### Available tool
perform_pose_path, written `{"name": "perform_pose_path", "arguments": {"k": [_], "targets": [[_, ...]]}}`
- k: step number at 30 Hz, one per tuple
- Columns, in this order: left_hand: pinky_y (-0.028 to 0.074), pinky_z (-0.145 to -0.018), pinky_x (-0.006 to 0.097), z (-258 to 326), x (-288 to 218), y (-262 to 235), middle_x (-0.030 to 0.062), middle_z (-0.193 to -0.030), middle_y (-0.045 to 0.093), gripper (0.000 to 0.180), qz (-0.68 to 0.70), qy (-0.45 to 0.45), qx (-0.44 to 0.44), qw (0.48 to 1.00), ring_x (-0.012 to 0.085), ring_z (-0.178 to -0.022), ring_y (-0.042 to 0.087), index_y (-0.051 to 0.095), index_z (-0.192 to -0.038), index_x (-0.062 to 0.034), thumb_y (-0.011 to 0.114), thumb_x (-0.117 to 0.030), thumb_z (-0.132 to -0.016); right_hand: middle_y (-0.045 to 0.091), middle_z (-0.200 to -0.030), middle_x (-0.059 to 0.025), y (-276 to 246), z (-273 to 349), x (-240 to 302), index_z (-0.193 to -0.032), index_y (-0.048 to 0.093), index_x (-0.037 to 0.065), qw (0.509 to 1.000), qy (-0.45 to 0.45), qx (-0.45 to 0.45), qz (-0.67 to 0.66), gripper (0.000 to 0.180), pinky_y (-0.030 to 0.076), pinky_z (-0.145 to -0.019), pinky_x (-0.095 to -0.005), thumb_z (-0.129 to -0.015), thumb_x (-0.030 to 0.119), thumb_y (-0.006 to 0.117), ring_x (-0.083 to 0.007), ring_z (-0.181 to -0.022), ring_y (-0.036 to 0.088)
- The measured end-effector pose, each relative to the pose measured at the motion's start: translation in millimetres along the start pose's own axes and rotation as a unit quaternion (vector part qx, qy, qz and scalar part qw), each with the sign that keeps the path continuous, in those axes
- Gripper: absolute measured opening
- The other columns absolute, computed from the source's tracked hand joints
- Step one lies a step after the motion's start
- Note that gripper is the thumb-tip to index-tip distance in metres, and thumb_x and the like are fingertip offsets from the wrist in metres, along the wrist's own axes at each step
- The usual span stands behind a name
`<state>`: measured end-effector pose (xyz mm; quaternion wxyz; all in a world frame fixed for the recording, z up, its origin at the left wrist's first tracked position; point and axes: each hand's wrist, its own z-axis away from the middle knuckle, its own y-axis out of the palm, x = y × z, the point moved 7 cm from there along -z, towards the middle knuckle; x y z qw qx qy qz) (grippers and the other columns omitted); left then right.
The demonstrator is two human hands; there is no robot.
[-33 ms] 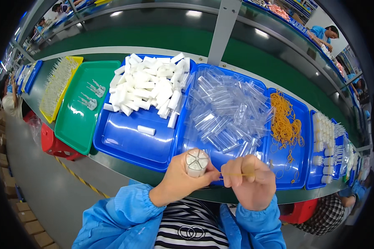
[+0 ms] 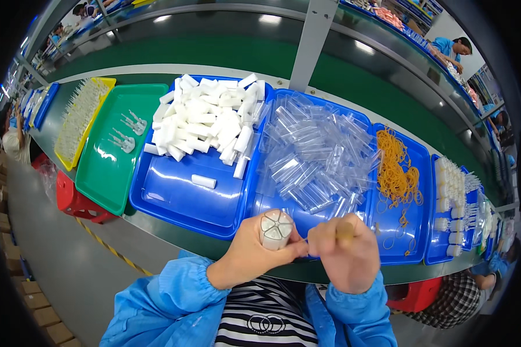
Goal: The person assembles small white cylindrical components by inserting thin white sticks into them. They use a rubber band to hold the sticks in place and a pair of scissors to trim the excess length of the sticks. The process is repeated for multiple units on a factory assembly line.
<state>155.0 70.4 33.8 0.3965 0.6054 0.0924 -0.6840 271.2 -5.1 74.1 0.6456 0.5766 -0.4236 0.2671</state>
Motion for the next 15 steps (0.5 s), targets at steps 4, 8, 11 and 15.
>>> {"name": "perform_pose_path", "arguments": {"k": [4,8,11,15], "targets": [[0.055,-0.072,0.029,4.7,1.7,4.3,0.0075,-0.083,0.069,0.020,0.040,-0.075,0.075,0.994,0.0144,-0.079,0.068,0.061,-0.093,-0.0002,0.078,-0.003,-0.081,0.060,-0.131,-0.0218,3.7,-5.8,6.7,-0.128,0.055,-0.002,0.907,-0.175,0.033,0.382,0.053,0.041,-0.105,-0.0432,-0.083,0.016,0.077,-0.0313,-0.123,0.059],[0.055,-0.070,0.034,-3.7,13.7,3.1,0.0069,-0.082,0.070,0.029,-0.140,0.021,0.089,0.986,0.0178,-0.078,0.069,0.064,-0.099,-0.0005,0.082,-0.012,-0.079,0.061,-0.133,-0.0124,34.8,-20.0,8.3,-0.125,0.058,0.004,0.788,-0.170,0.213,0.551,0.066,0.038,-0.107,-0.0466,-0.074,0.039,0.084,-0.0269,-0.122,0.059],[0.054,-0.071,0.036,4.6,0.0,-0.1,0.0074,-0.083,0.070,0.037,-0.338,0.037,0.069,0.938,0.0190,-0.078,0.069,0.064,-0.104,-0.0020,0.084,-0.016,-0.076,0.066,-0.124,-0.0060,30.6,-26.0,3.4,-0.122,0.061,0.009,0.764,-0.132,0.231,0.588,0.065,0.036,-0.109,-0.0465,-0.074,0.046,0.083,-0.0214,-0.116,0.062],[0.052,-0.067,0.029,5.1,-12.9,-22.5,0.0056,-0.084,0.069,0.036,-0.224,0.040,0.029,0.973,0.0122,-0.074,0.063,0.062,-0.103,-0.0029,0.085,-0.015,-0.077,0.068,-0.107,-0.0022,6.4,-24.6,9.6,-0.112,0.066,0.010,0.719,-0.135,0.187,0.656,0.048,0.035,-0.107,-0.0482,-0.077,0.040,0.081,-0.0209,-0.105,0.064]]}}
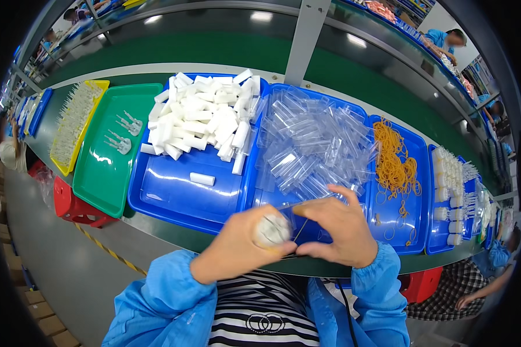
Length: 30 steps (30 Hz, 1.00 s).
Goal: The person assembles small white cylindrical components by inserting thin white sticks into them. They use a rubber band to hold the sticks in place and a pair of scissors to trim the excess length of the sticks. The process is repeated for multiple units on a factory assembly line.
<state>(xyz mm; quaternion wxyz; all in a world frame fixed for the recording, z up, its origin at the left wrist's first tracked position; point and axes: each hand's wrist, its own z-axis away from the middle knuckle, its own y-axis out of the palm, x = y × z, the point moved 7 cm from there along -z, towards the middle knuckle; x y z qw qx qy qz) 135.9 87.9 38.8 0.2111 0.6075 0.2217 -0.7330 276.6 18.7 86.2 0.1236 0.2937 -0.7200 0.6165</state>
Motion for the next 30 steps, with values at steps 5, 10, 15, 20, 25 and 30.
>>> {"name": "perform_pose_path", "arguments": {"k": [5,10,15,20,25,30], "targets": [[0.042,-0.050,0.025,-7.8,5.3,-29.4,0.0055,-0.070,0.060,0.017,0.210,-0.062,-0.133,0.967,0.0120,-0.057,0.056,0.059,-0.084,-0.0038,0.069,-0.017,-0.087,0.065,-0.095,-0.0043,-3.9,33.2,-9.1,-0.098,0.067,0.005,0.892,-0.010,-0.109,-0.439,0.056,0.038,-0.100,-0.0454,-0.101,0.053,0.039,-0.0241,-0.095,0.065],[0.046,-0.056,0.024,-3.5,-27.2,-14.8,0.0074,-0.075,0.062,0.054,0.101,0.161,-0.193,0.963,0.0109,-0.062,0.057,0.039,-0.132,0.0030,0.066,-0.008,-0.087,0.070,-0.114,-0.0179,-1.4,19.3,-0.1,-0.112,0.063,-0.004,0.462,0.151,-0.356,-0.798,0.067,0.045,-0.097,-0.0392,-0.108,0.049,0.023,-0.0356,-0.099,0.068],[0.046,-0.068,0.022,14.7,-58.9,37.4,0.0061,-0.080,0.060,0.095,-0.129,0.288,0.006,0.949,0.0098,-0.067,0.057,0.016,-0.154,0.0077,0.073,0.007,-0.077,0.060,-0.132,-0.0231,-0.4,4.1,5.1,-0.140,0.046,-0.006,0.910,0.082,-0.317,-0.254,0.052,0.048,-0.099,-0.0398,-0.093,0.007,0.063,-0.0330,-0.111,0.066],[0.047,-0.074,0.023,16.1,-44.5,20.4,0.0070,-0.083,0.060,0.110,-0.083,0.204,-0.076,0.972,0.0124,-0.075,0.059,0.000,-0.157,0.0026,0.074,0.007,-0.075,0.046,-0.148,-0.0216,12.2,4.9,-0.2,-0.150,0.030,-0.004,0.875,0.017,-0.208,-0.437,0.111,0.039,-0.110,-0.0422,-0.064,0.030,0.092,-0.0278,-0.128,0.055],[0.052,-0.080,0.035,9.7,-19.4,20.1,0.0158,-0.097,0.067,0.117,-0.073,0.094,-0.003,0.993,0.0320,-0.089,0.068,-0.005,-0.159,-0.0082,0.076,0.000,-0.074,0.059,-0.125,-0.0134,2.8,2.0,40.8,-0.123,0.056,0.003,0.986,-0.055,-0.075,-0.136,0.070,0.049,-0.089,-0.0415,-0.065,0.022,0.089,-0.0351,-0.110,0.058],[0.053,-0.081,0.037,17.2,-3.8,22.2,0.0151,-0.095,0.067,0.104,-0.087,0.077,0.010,0.993,0.0328,-0.086,0.069,0.014,-0.157,-0.0086,0.079,-0.004,-0.076,0.059,-0.104,-0.0109,13.0,-5.9,50.1,-0.106,0.061,0.004,0.983,-0.022,-0.093,-0.159,0.041,0.048,-0.073,-0.0393,-0.069,0.007,0.079,-0.0321,-0.091,0.057]]}}
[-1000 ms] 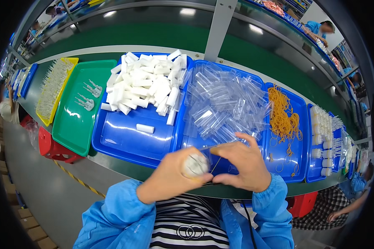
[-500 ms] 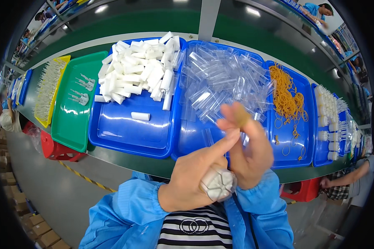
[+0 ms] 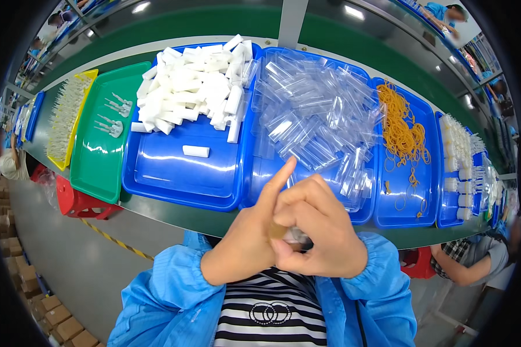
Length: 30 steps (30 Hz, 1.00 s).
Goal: The person assembles small white cylindrical components by inserting thin white sticks into them. They use a rubber band to hold the sticks in place and a pair of scissors to trim the excess length of the sticks. The process is repeated for multiple units on a factory assembly line.
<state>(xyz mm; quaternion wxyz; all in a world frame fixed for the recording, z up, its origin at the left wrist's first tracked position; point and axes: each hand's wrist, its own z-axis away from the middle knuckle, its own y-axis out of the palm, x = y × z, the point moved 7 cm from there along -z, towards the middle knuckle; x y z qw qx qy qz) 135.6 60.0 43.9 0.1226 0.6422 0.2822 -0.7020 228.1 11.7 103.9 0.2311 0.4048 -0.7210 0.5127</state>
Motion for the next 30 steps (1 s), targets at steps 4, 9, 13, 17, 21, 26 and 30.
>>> {"name": "perform_pose_path", "arguments": {"k": [4,9,13,17,21,26,30], "targets": [[0.051,-0.078,0.024,13.6,9.3,-27.2,0.0009,-0.089,0.063,0.067,0.070,-0.058,-0.082,0.992,0.0108,-0.082,0.061,0.052,-0.135,-0.0061,0.084,-0.006,-0.076,0.059,-0.103,-0.0082,-1.6,18.9,-12.7,-0.109,0.066,0.004,0.994,0.052,-0.091,0.007,0.045,0.045,-0.071,-0.0376,-0.068,0.011,0.082,-0.0270,-0.086,0.055],[0.051,-0.059,0.020,39.0,35.3,-34.5,0.0017,-0.082,0.063,0.043,0.256,-0.250,-0.038,0.933,0.0063,-0.070,0.062,0.058,-0.118,-0.0027,0.081,-0.007,-0.081,0.060,-0.102,-0.0011,42.5,67.3,-13.9,-0.109,0.068,0.009,0.919,-0.063,0.103,0.374,0.028,0.039,-0.074,-0.0310,-0.082,0.018,0.065,-0.0178,-0.085,0.054],[0.052,-0.057,0.020,44.2,39.1,-23.8,0.0024,-0.080,0.064,0.034,0.261,-0.259,-0.012,0.930,0.0072,-0.068,0.063,0.058,-0.109,-0.0015,0.079,-0.010,-0.084,0.061,-0.102,-0.0001,40.4,68.2,-11.8,-0.106,0.067,0.010,0.945,-0.044,0.088,0.311,0.024,0.038,-0.075,-0.0309,-0.084,0.017,0.061,-0.0156,-0.087,0.054],[0.053,-0.065,0.024,46.5,37.4,-20.1,0.0035,-0.084,0.065,0.029,0.242,-0.234,-0.007,0.942,0.0090,-0.071,0.064,0.061,-0.105,-0.0017,0.079,-0.009,-0.083,0.069,-0.104,-0.0135,-1.3,52.6,-9.8,-0.106,0.055,0.001,0.976,0.187,-0.087,-0.066,0.016,0.051,-0.078,-0.0309,-0.095,0.011,0.062,-0.0181,-0.091,0.065],[0.051,-0.080,0.025,41.0,25.0,-12.9,0.0033,-0.094,0.067,0.034,0.116,-0.151,-0.008,0.982,0.0085,-0.087,0.062,0.063,-0.104,-0.0022,0.083,-0.009,-0.077,0.069,-0.101,-0.0257,-18.1,43.6,-15.5,-0.112,0.041,-0.002,0.899,0.212,-0.254,-0.287,0.022,0.058,-0.079,-0.0324,-0.102,0.012,0.054,-0.0243,-0.089,0.070],[0.051,-0.076,0.025,38.0,20.8,-8.3,0.0042,-0.093,0.067,0.036,0.074,-0.171,0.011,0.982,0.0090,-0.084,0.062,0.062,-0.104,-0.0023,0.084,-0.011,-0.076,0.068,-0.099,-0.0261,-12.8,44.2,-20.2,-0.112,0.038,-0.002,0.896,0.201,-0.255,-0.303,0.023,0.058,-0.078,-0.0322,-0.101,0.009,0.055,-0.0248,-0.090,0.070],[0.051,-0.074,0.025,37.1,20.3,-7.0,0.0044,-0.092,0.067,0.037,0.066,-0.174,0.009,0.982,0.0086,-0.082,0.061,0.062,-0.104,-0.0020,0.084,-0.012,-0.076,0.068,-0.099,-0.0260,-3.4,44.4,-21.2,-0.111,0.037,-0.001,0.895,0.208,-0.232,-0.319,0.022,0.059,-0.077,-0.0322,-0.102,0.009,0.055,-0.0258,-0.092,0.071]]}}
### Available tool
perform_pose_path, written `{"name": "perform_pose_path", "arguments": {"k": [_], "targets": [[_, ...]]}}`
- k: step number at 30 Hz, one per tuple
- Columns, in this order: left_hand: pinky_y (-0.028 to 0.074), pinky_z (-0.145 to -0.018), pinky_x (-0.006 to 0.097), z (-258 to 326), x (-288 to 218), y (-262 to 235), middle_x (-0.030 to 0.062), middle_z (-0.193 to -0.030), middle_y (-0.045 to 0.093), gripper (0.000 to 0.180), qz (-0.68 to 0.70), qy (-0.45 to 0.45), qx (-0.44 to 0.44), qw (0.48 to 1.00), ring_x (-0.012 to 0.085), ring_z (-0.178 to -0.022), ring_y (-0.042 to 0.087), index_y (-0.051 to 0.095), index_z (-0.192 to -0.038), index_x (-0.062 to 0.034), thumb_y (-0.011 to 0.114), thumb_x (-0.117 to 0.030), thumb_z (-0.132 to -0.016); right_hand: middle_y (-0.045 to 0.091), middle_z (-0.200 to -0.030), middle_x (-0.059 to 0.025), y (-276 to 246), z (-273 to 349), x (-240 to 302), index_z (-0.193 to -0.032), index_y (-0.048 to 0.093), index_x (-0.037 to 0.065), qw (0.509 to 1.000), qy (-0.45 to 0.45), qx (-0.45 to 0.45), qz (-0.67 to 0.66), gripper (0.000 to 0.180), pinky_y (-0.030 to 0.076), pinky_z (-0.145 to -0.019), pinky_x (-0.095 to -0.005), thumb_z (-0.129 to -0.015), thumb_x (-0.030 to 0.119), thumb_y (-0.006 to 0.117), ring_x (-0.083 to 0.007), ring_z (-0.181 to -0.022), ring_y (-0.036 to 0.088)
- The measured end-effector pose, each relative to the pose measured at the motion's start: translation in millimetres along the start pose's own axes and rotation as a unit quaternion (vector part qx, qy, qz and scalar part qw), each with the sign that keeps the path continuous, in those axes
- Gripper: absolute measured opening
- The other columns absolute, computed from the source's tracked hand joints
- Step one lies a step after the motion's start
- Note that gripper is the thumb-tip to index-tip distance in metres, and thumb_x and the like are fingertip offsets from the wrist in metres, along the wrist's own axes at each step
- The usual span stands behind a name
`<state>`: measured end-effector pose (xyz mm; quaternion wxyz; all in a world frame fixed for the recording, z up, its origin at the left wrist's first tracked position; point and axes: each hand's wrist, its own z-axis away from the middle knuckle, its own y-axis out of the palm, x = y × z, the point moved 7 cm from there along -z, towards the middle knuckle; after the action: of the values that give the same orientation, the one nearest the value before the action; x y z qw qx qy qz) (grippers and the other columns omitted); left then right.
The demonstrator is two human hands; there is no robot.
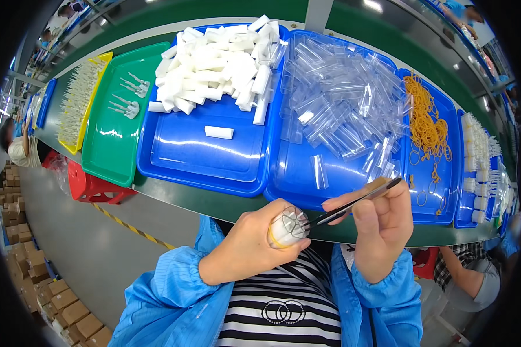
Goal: The person assembles small white cylindrical components by inserting thin white sticks into them. They use a rubber band to hold the sticks in place and a pair of scissors to trim the excess length of the sticks. The process is repeated for multiple units on a factory assembly line.
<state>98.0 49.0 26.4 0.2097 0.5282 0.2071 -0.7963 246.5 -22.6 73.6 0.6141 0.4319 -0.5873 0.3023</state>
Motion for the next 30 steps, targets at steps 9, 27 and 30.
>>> {"name": "perform_pose_path", "arguments": {"k": [9,27,30], "targets": [[0.054,-0.069,0.036,-3.5,7.1,-1.4,0.0156,-0.086,0.069,0.033,-0.047,0.032,-0.030,0.998,0.0281,-0.078,0.070,0.060,-0.103,-0.0021,0.080,-0.014,-0.079,0.074,-0.096,-0.0042,29.9,7.3,37.7,-0.096,0.073,0.008,0.894,-0.197,0.140,0.378,0.026,0.053,-0.066,-0.0300,-0.072,0.004,0.080,-0.0198,-0.078,0.069],[0.052,-0.069,0.034,-6.8,4.8,1.4,0.0138,-0.084,0.067,0.033,-0.031,0.033,-0.026,0.999,0.0207,-0.075,0.066,0.060,-0.101,-0.0011,0.081,-0.014,-0.079,0.074,-0.092,-0.0069,18.4,6.5,25.3,-0.093,0.073,0.005,0.922,-0.203,0.084,0.320,0.016,0.053,-0.064,-0.0298,-0.078,0.003,0.078,-0.0213,-0.073,0.069],[0.052,-0.071,0.032,-5.7,3.2,0.7,0.0105,-0.086,0.066,0.031,-0.027,0.017,-0.021,0.999,0.0180,-0.078,0.064,0.060,-0.098,-0.0017,0.081,-0.015,-0.080,0.074,-0.094,-0.0086,1.7,3.1,11.3,-0.092,0.067,0.002,0.984,-0.095,-0.017,0.151,0.009,0.053,-0.066,-0.0292,-0.085,0.002,0.072,-0.0168,-0.075,0.069]]}}
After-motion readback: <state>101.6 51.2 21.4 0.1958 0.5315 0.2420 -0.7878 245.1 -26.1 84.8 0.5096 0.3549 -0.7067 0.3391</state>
